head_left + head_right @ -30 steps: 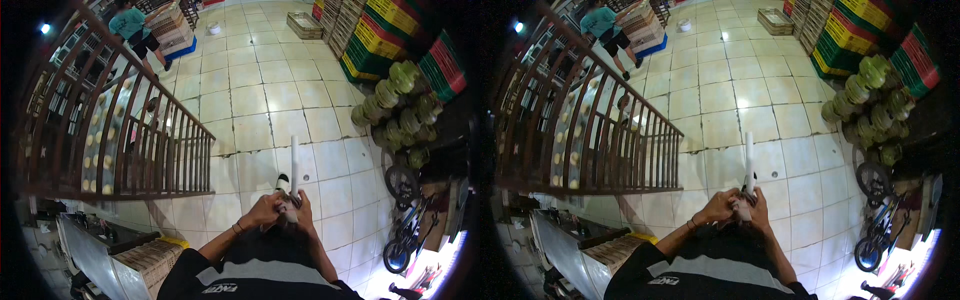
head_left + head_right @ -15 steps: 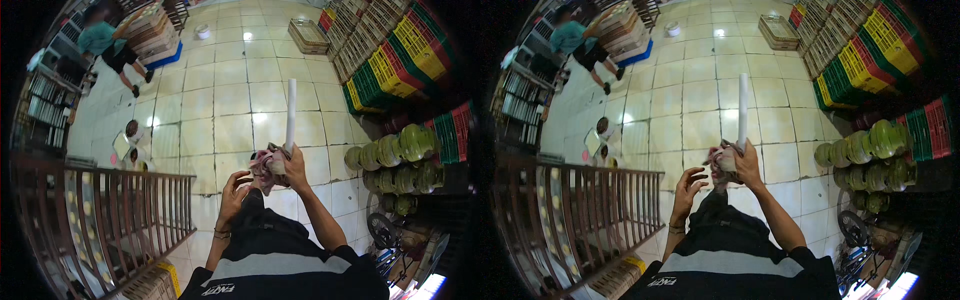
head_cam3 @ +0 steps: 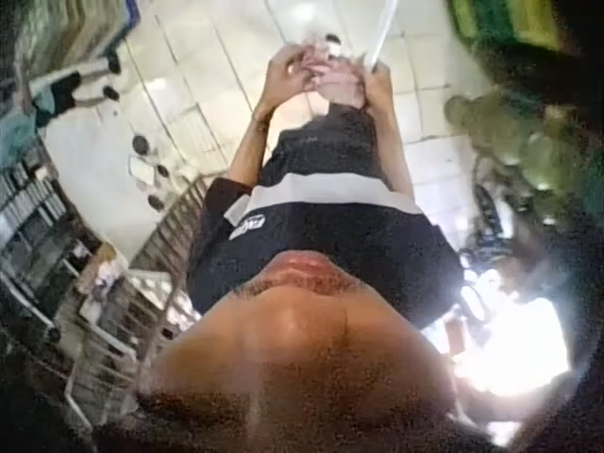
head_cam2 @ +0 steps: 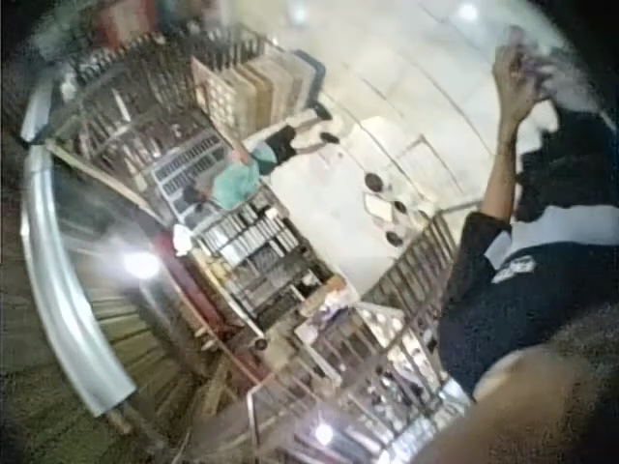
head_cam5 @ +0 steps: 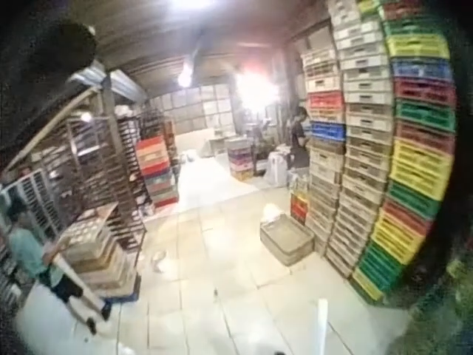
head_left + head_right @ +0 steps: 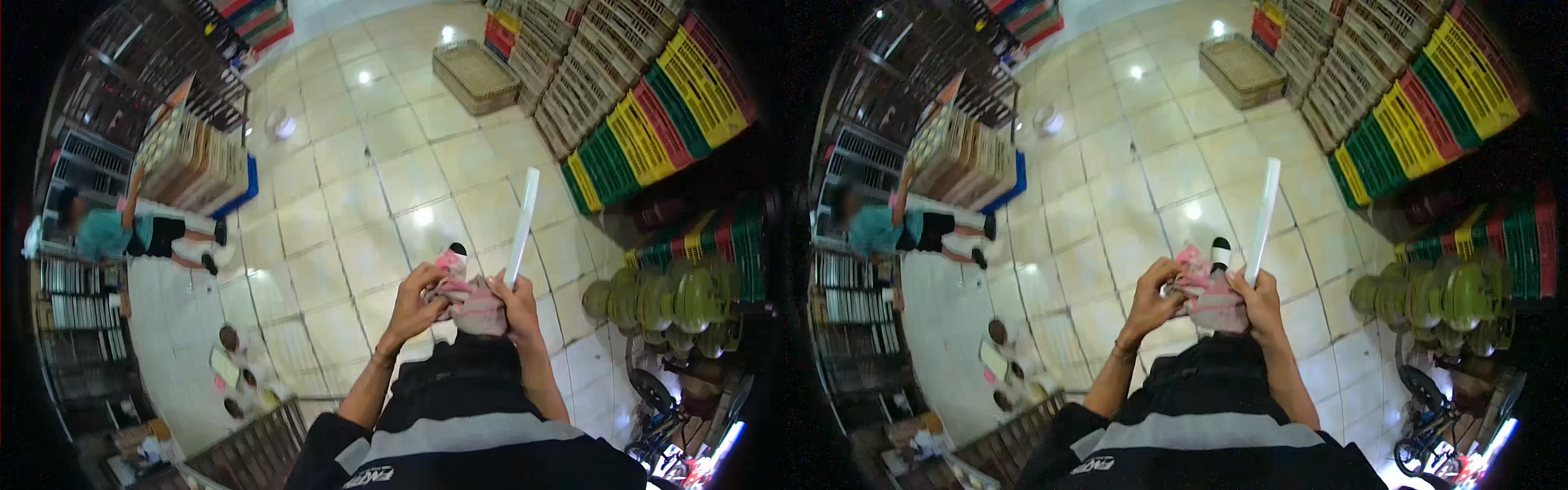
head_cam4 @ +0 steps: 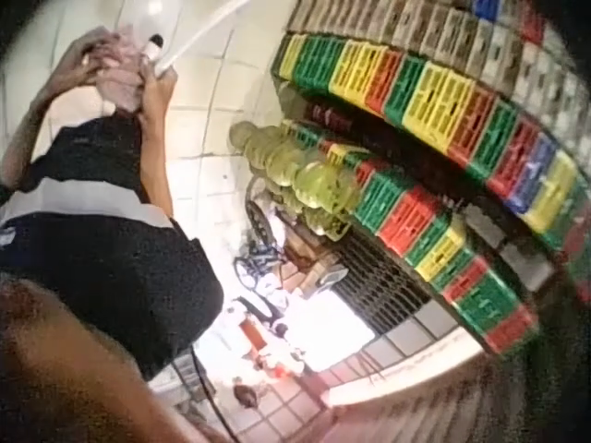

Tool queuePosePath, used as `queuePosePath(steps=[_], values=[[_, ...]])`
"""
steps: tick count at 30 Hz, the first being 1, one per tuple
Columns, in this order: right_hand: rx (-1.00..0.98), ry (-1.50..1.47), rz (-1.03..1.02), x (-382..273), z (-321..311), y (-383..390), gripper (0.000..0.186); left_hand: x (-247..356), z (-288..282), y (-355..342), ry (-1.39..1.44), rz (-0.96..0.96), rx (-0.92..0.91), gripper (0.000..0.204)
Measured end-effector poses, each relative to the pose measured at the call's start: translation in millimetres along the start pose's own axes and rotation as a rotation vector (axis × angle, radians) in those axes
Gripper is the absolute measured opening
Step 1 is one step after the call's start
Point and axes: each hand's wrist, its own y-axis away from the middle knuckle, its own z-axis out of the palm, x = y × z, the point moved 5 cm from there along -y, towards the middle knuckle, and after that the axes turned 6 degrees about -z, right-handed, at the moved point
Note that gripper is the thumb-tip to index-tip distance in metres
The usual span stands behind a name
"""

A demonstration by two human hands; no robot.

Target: Roll out small balls of dough into oval shapes on a metal table using a rolling pin.

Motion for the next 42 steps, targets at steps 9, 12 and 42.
queuePosePath(steps=[9,12,42], values=[[-0.214,-0.038,-0.121,-168.0,104.3,-360.7,0.011,-13.2,-137.2,-322.0,0.075,-0.165,0.410,0.042],[-0.428,0.105,-0.033,-219.1,160.3,-463.0,0.017,7.0,-200.2,-397.9,0.041,0.046,0.542,0.032],[-0.540,0.095,-0.137,-498.6,564.2,-1453.7,0.044,-43.2,-652.2,-1428.6,1.035,-0.325,0.028,0.042]])
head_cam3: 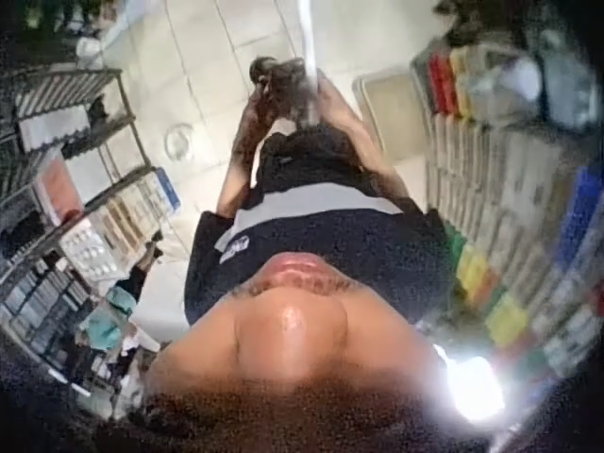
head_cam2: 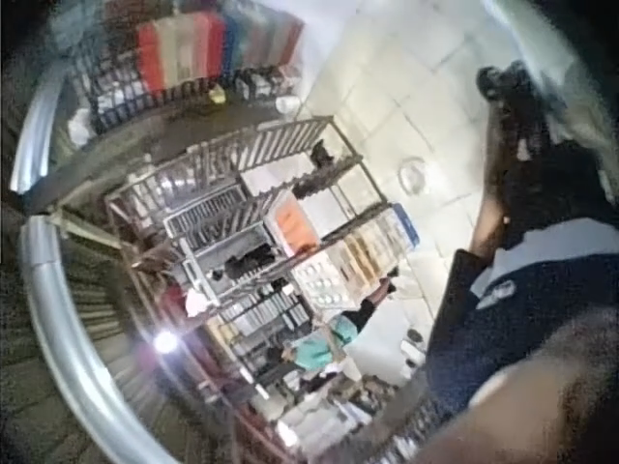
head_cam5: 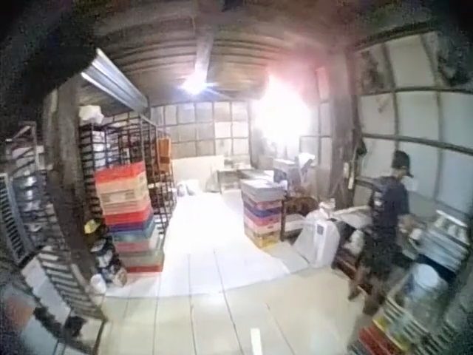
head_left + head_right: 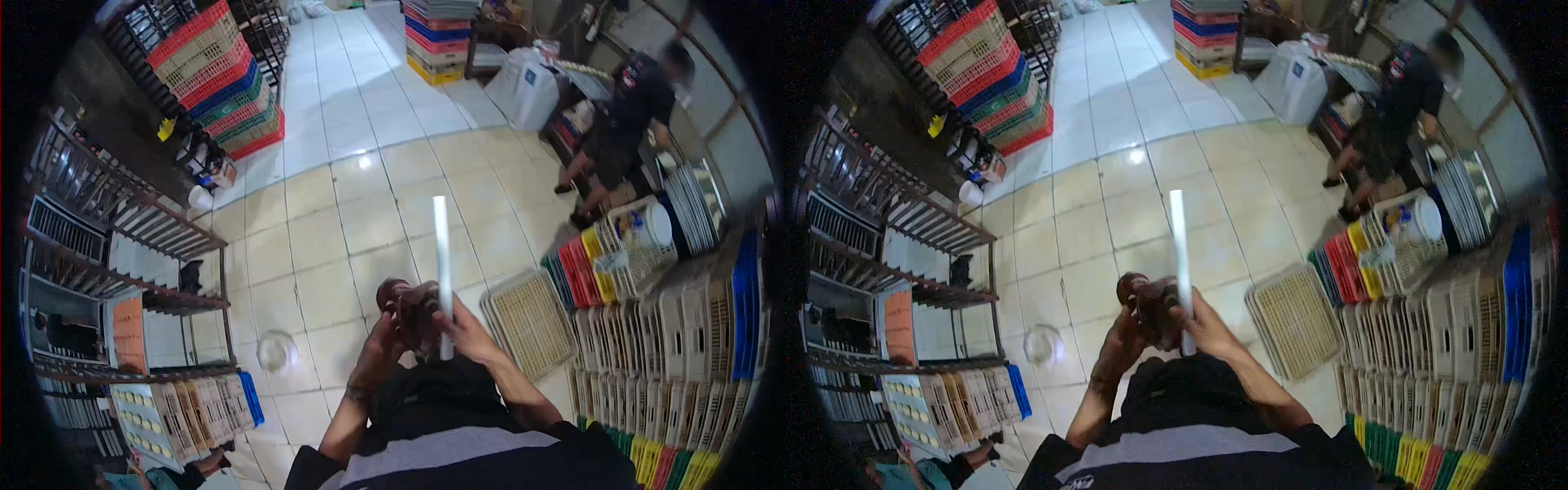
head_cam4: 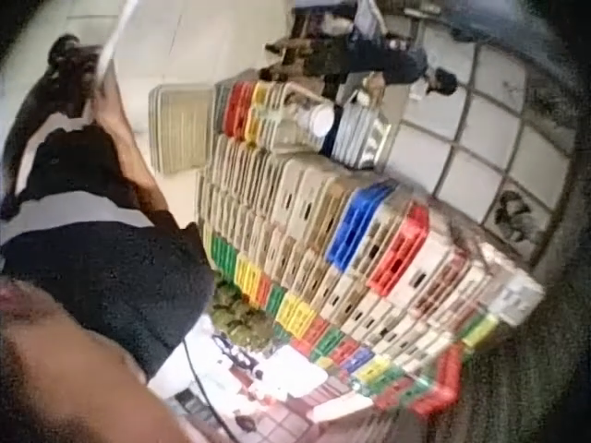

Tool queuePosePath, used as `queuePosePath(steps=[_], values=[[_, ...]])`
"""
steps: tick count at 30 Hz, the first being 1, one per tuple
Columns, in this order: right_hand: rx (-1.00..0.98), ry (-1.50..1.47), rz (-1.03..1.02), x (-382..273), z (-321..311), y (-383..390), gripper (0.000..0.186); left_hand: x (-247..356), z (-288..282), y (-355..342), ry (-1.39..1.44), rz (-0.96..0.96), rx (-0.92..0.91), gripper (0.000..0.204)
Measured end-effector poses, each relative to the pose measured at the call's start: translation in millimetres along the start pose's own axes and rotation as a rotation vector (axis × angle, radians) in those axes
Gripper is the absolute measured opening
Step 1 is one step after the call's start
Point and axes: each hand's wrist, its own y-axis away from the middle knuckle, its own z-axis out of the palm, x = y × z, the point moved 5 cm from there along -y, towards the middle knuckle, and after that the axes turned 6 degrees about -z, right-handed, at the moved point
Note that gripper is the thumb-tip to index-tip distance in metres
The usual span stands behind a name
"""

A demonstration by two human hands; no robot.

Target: Roll out small balls of dough into oval shapes on a metal table using a rolling pin.

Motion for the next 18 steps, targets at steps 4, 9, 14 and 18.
queuePosePath(steps=[4,9,14,18], values=[[-0.077,0.500,-0.368,-25.6,27.1,-160.9,0.063,100.8,-4.6,-55.0,-0.062,0.168,-0.075,0.063],[-0.148,0.410,0.226,7.0,28.6,-363.3,0.060,186.0,-48.3,-178.0,-0.061,0.375,-0.013,0.074],[-0.053,0.593,-0.271,-12.0,25.9,-532.9,0.048,289.9,-105.3,-305.0,-0.365,0.202,0.145,0.067],[0.125,0.512,-0.272,-24.5,-14.9,-654.5,0.033,412.7,-106.9,-415.7,-0.904,0.048,0.008,0.060]])
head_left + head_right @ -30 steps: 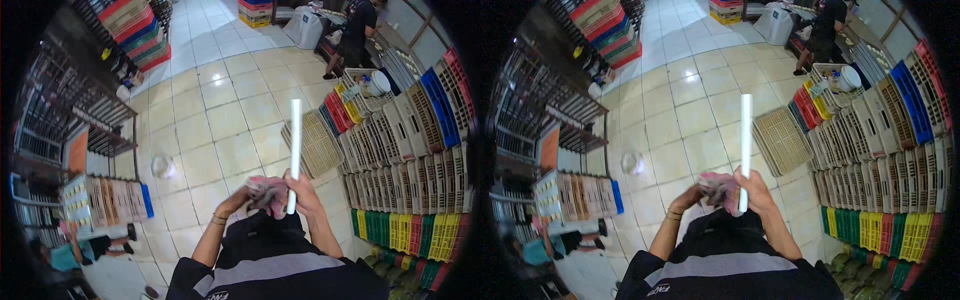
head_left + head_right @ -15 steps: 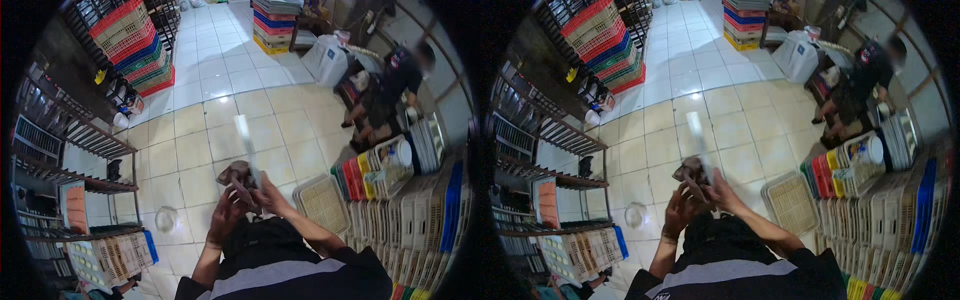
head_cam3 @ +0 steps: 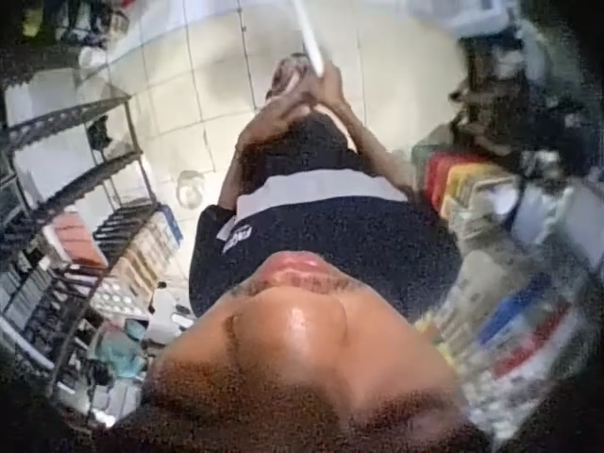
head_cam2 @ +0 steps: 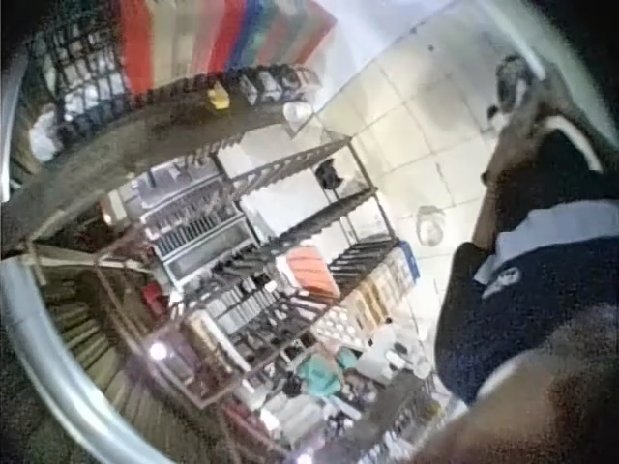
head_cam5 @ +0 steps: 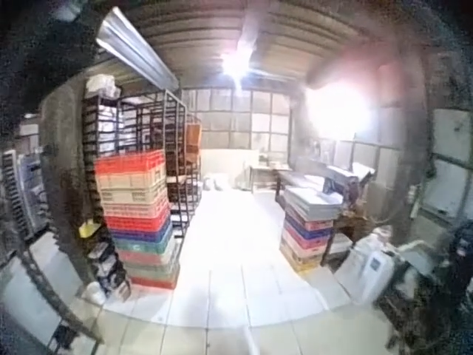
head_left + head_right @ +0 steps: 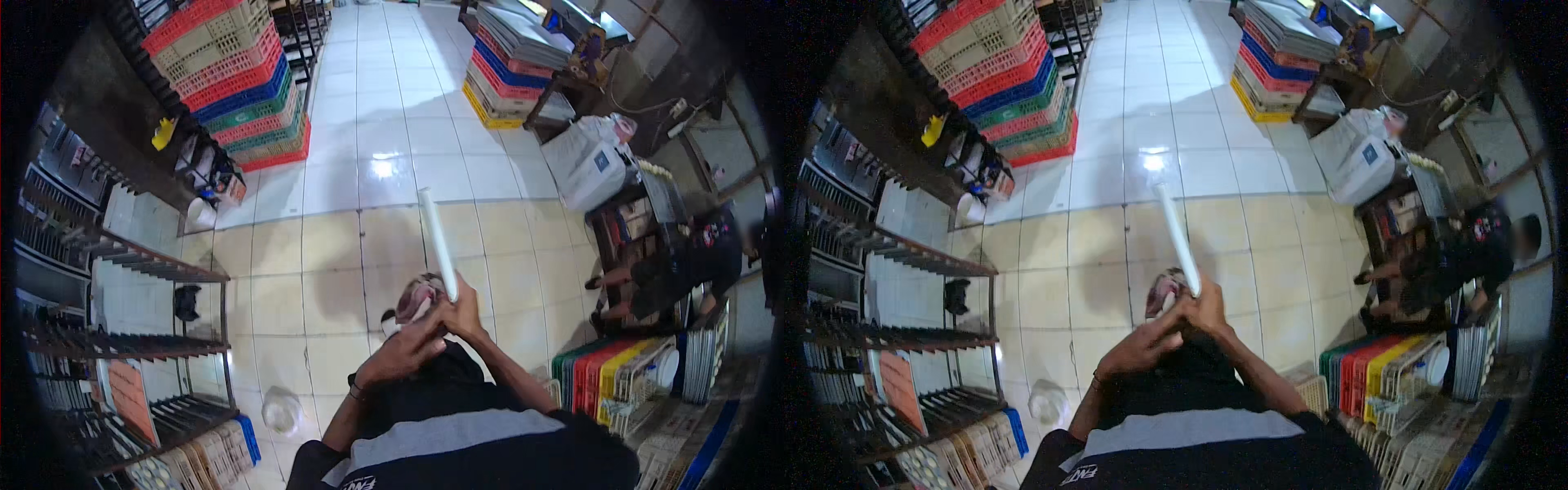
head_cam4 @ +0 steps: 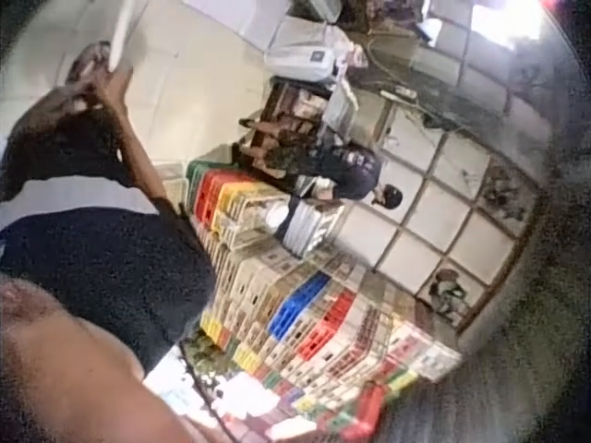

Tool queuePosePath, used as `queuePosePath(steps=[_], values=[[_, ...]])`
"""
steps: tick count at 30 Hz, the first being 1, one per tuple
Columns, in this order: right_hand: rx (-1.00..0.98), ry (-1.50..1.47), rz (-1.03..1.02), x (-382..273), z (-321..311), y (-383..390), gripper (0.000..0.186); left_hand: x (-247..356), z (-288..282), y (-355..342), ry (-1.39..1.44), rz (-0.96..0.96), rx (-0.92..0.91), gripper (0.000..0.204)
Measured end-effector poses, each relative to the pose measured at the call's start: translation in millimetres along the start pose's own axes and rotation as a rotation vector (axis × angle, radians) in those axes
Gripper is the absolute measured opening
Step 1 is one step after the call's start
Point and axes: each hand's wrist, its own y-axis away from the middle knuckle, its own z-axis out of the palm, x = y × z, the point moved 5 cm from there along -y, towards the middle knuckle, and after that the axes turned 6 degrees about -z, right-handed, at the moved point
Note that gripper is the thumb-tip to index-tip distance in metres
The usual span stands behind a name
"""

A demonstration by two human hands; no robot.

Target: Roll out small balls of dough into oval shapes on a metal table using a rolling pin.

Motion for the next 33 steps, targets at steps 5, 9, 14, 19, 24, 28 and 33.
queuePosePath(steps=[5,9,14,19,24,28,33], values=[[0.323,-0.277,0.351,35.6,-72.0,-131.2,0.028,73.3,-82.5,-149.0,-0.327,0.270,-0.209,0.062],[0.282,-0.832,0.493,31.7,-73.8,-224.7,0.034,79.5,-172.3,-270.6,-0.378,0.147,-0.140,0.064],[0.052,-0.439,0.333,35.6,-28.5,-418.2,0.048,95.5,-259.8,-434.0,-0.251,0.054,-0.100,0.082],[-0.010,-0.353,0.083,38.8,0.3,-658.6,0.047,151.1,-366.9,-565.8,-0.033,0.165,0.129,0.089],[-0.252,-0.305,0.008,49.1,34.1,-854.8,0.049,163.9,-489.1,-673.9,0.203,-0.137,0.148,0.079],[-0.312,-0.814,0.232,80.5,56.4,-1003.9,0.047,206.5,-572.8,-752.4,0.391,0.118,0.107,0.087],[-0.349,-0.702,0.275,123.4,64.0,-1175.6,0.044,253.4,-685.0,-907.3,0.176,0.140,0.317,0.083]])
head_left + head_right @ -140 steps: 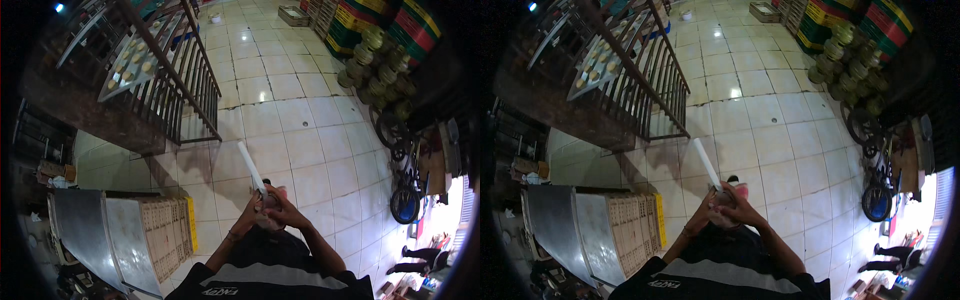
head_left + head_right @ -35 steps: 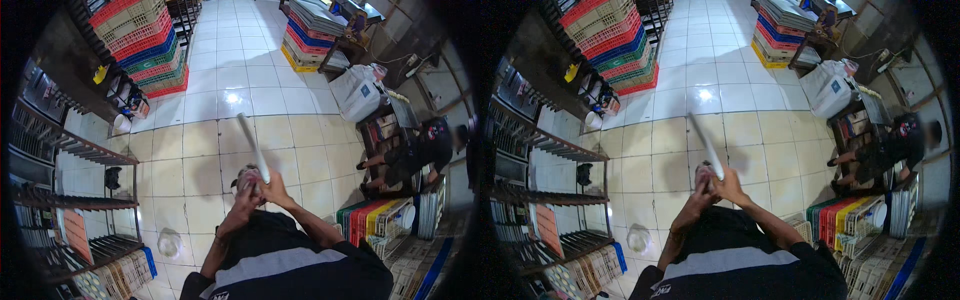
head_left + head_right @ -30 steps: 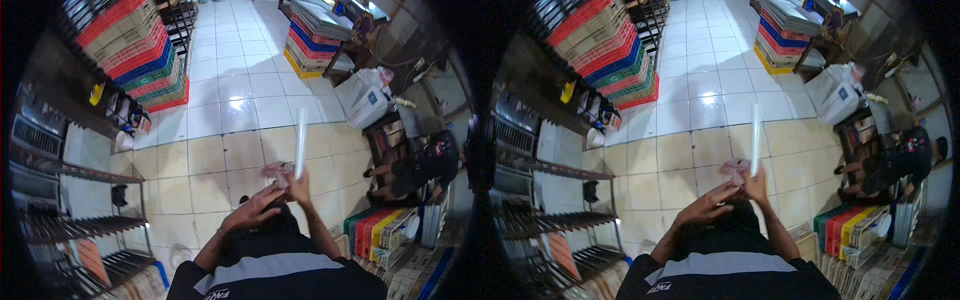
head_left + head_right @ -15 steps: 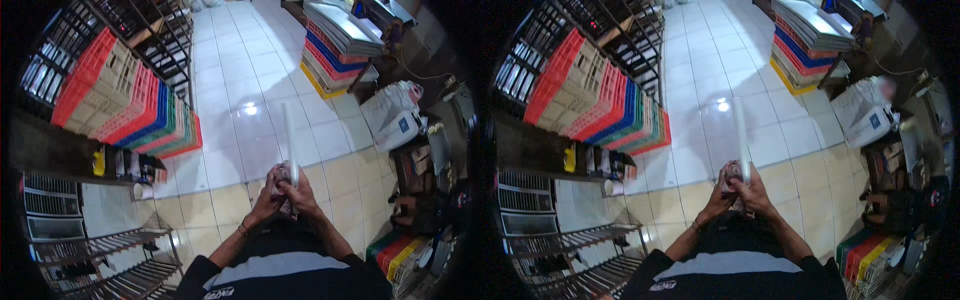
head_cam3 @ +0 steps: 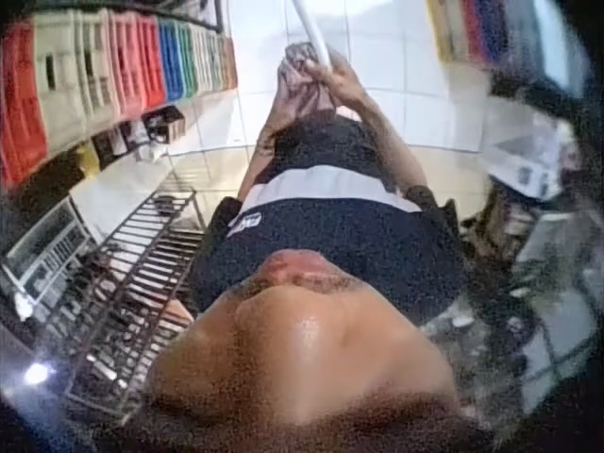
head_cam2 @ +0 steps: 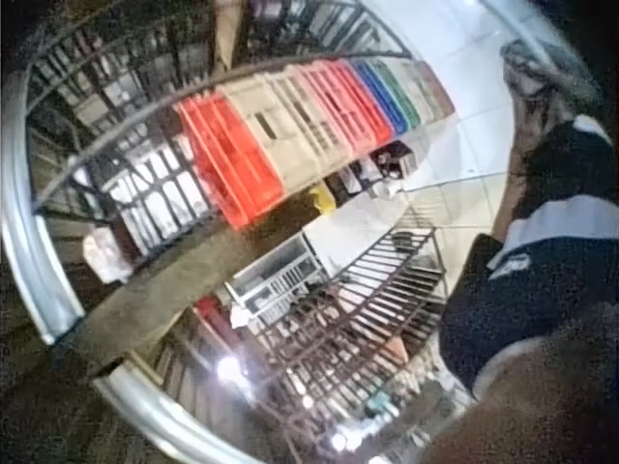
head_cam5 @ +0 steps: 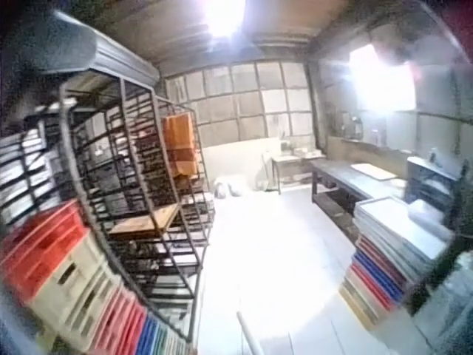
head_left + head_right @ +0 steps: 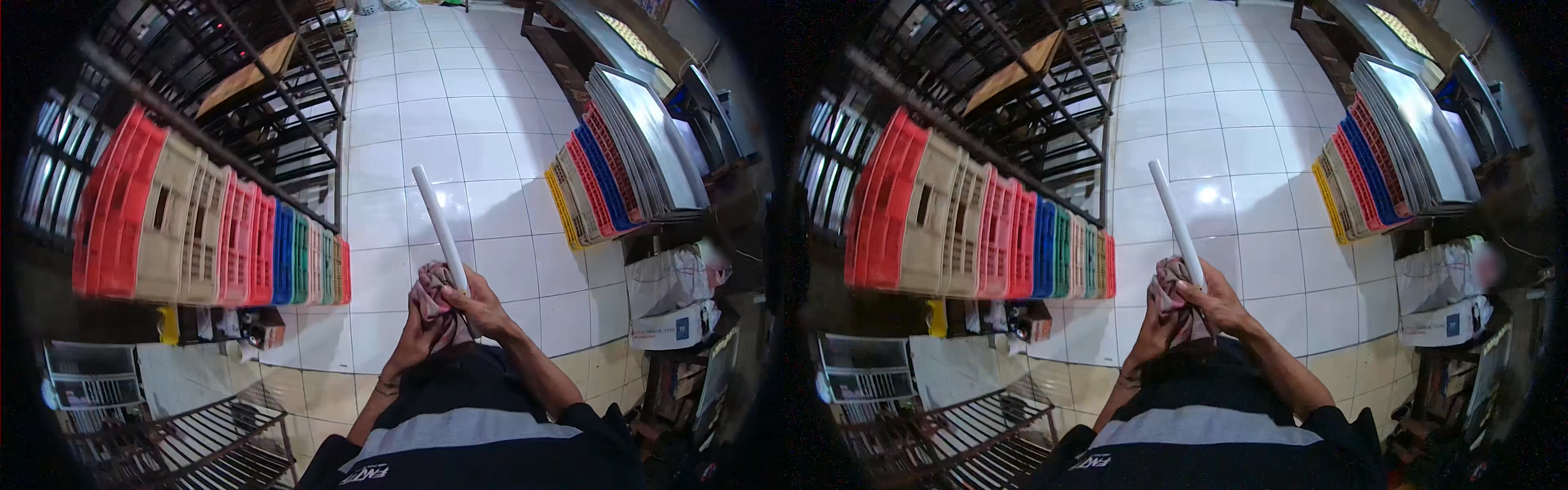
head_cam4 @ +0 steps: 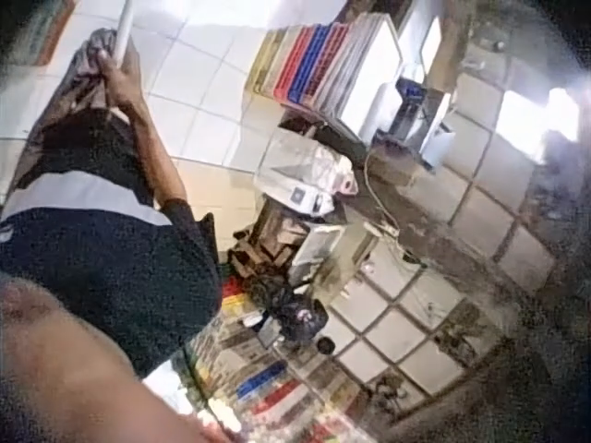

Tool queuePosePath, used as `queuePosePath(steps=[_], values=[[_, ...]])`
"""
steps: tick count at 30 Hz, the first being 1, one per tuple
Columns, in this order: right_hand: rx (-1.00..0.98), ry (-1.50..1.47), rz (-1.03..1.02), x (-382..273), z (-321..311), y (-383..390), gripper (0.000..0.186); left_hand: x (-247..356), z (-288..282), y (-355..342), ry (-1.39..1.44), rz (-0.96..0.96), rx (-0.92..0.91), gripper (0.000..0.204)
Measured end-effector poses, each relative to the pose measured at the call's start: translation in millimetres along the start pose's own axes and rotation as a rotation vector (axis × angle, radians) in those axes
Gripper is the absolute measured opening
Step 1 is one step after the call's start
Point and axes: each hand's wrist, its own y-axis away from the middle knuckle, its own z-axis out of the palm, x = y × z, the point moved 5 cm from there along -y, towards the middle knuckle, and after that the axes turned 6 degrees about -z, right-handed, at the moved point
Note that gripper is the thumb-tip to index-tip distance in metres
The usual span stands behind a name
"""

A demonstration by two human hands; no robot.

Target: Roll out small balls of dough into oval shapes on a metal table using a rolling pin.

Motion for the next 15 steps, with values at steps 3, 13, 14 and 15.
queuePosePath(steps=[3,13,14,15], values=[[0.040,-0.062,-0.082,-32.2,-46.6,-76.8,0.060,19.5,-17.0,-134.7,0.100,-0.151,0.002,0.067],[0.519,-0.031,-0.328,-105.5,-259.9,-288.4,0.026,57.6,19.1,-504.1,-0.342,0.167,-0.534,0.057],[0.531,-0.047,-0.314,-112.1,-284.8,-314.6,0.026,58.1,25.2,-535.9,-0.364,0.248,-0.562,0.053],[0.535,0.150,-0.184,-119.8,-307.4,-340.9,0.025,60.7,27.3,-557.7,-0.358,0.235,-0.566,0.053]])
